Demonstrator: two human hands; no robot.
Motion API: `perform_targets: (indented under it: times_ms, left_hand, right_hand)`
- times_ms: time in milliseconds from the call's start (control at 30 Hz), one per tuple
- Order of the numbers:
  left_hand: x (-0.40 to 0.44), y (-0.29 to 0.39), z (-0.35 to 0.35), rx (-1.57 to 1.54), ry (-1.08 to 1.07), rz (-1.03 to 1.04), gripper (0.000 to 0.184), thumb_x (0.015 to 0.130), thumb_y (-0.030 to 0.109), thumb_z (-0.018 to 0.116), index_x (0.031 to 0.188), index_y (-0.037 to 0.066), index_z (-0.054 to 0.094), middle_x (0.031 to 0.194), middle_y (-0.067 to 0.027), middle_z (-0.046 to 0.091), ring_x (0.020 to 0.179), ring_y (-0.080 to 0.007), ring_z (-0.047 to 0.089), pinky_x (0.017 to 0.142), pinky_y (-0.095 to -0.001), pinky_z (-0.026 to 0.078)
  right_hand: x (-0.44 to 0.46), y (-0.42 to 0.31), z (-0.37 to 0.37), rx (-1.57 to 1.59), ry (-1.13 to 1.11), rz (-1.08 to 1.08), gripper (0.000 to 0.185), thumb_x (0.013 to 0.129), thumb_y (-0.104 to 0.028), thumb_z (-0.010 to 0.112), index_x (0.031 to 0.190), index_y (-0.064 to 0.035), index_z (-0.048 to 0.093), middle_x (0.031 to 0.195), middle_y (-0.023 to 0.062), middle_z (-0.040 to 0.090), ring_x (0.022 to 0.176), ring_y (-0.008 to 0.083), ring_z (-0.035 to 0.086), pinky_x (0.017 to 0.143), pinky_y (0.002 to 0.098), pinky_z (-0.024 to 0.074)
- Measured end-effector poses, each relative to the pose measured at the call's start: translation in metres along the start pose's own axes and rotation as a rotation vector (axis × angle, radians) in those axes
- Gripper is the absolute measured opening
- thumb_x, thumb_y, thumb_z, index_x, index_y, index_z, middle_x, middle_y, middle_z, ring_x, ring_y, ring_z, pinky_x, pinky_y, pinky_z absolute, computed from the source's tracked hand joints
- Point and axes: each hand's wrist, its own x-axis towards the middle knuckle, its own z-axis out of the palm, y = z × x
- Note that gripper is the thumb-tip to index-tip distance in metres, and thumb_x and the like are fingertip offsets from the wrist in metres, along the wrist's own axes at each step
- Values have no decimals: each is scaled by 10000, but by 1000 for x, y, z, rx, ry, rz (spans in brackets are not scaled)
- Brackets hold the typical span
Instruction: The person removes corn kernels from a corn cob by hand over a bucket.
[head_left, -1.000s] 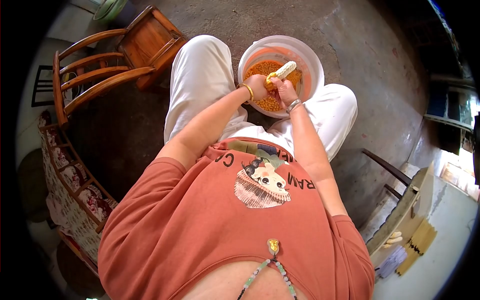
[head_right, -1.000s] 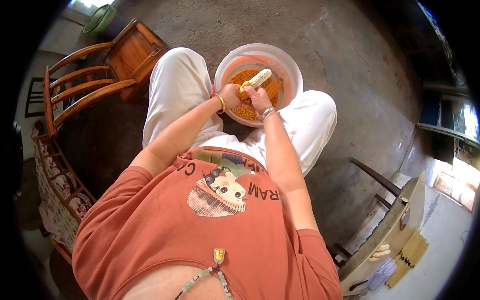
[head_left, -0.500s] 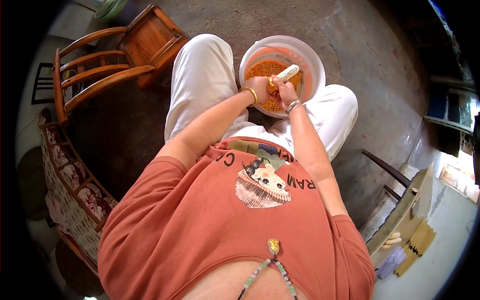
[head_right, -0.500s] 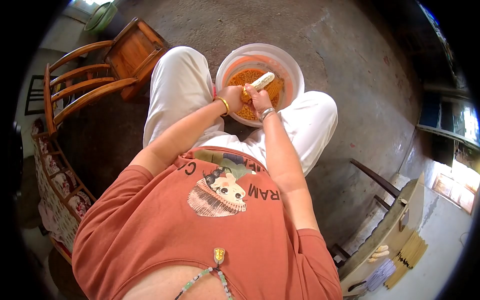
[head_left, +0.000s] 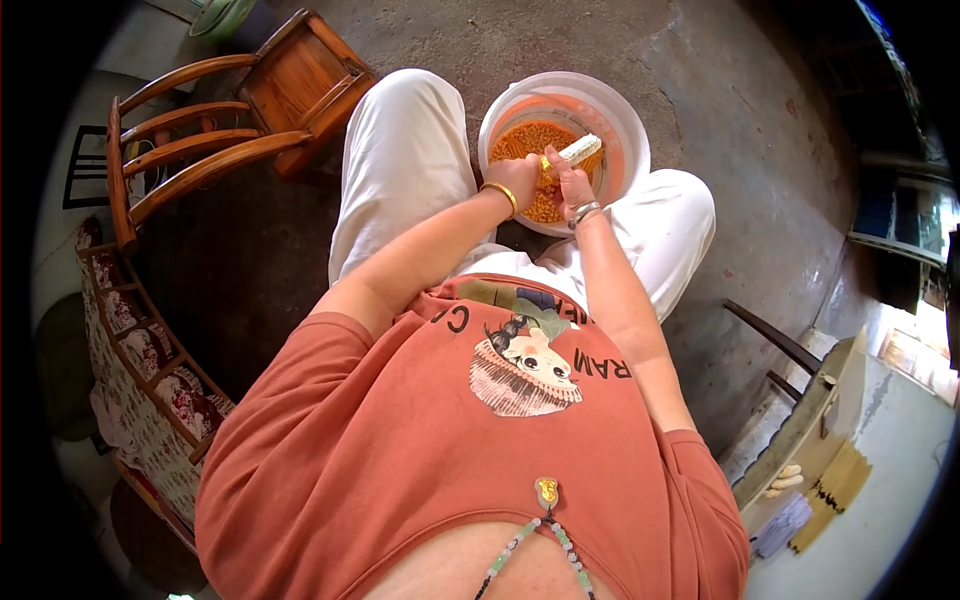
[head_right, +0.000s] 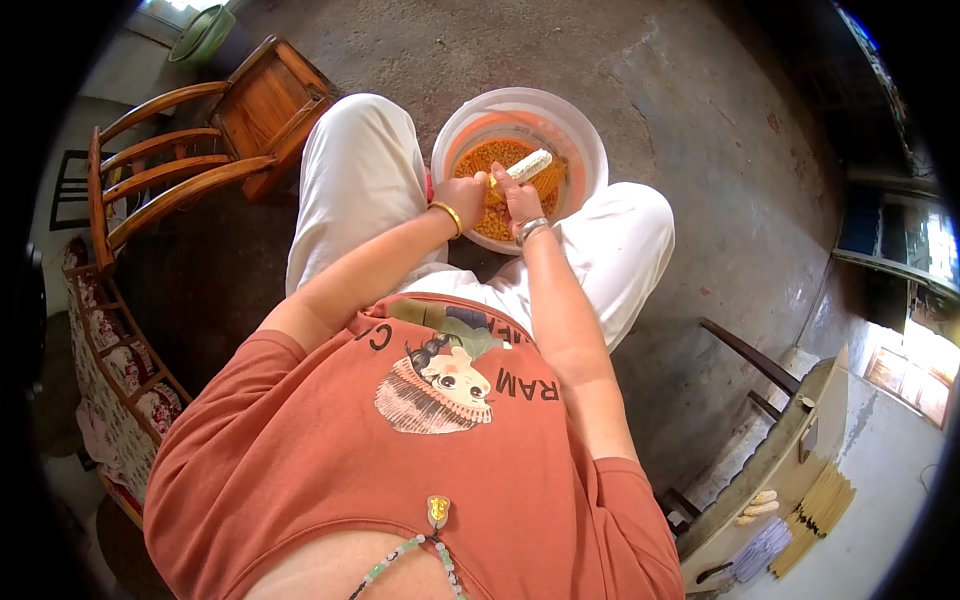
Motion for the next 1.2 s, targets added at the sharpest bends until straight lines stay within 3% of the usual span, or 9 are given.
perform_targets:
  times_ms: [67, 333, 567, 733, 933, 1200]
  left_hand:
    - [2, -4, 12, 42, 26, 31, 246, 711, 195, 662, 886, 78, 535, 821, -163, 654, 781, -304, 649, 659, -411, 512]
    - [4, 0, -9, -7, -97, -23, 352, 703, 315, 700, 928, 71, 583, 931, -145, 653, 896, -298, 629, 743, -395, 504]
    - [12, -9, -6, -93, -93, -46, 404, 700, 367, 703, 942, 71, 574, 957, -138, 647, 927, -288, 619, 761, -386, 498]
    - [6, -6, -2, -75, -17, -52, 334, 719, 300, 681, 941, 81, 561, 911, -129, 656, 880, -292, 634, 739, -401, 504]
    - [3, -2, 0, 16, -24, -19, 267, 725, 232, 659, 920, 81, 558, 882, -131, 658, 845, -297, 640, 716, -407, 508]
    - [10, -7, -3, -74, -32, -58, 292, 718, 241, 663, 933, 73, 560, 893, -128, 657, 859, -298, 637, 726, -400, 508]
  right_hand:
    - [4, 2, -3, -72, 36, 24, 368, 786, -293, 697, 1044, -62, 573, 946, 25, 584, 856, 170, 568, 693, 352, 498]
    - [-1, -7, -4, 25, -98, 65, 299, 822, -286, 658, 998, -68, 555, 915, 26, 592, 843, 172, 585, 695, 370, 516]
    - [-4, -12, -6, 49, -269, 22, 380, 835, -280, 643, 1108, -54, 509, 1003, 48, 546, 951, 164, 530, 751, 353, 532]
    - [-11, -16, -1, 24, -271, -3, 384, 836, -300, 638, 1111, -64, 509, 1011, 55, 548, 951, 176, 533, 747, 365, 524]
    - [-11, -14, 1, 97, -101, 70, 372, 845, -317, 613, 1101, -70, 502, 1007, 59, 545, 947, 181, 533, 769, 373, 513]
    - [-13, -19, 1, 103, -295, 34, 294, 868, -279, 588, 1071, -73, 538, 1001, 29, 578, 935, 158, 557, 770, 348, 505]
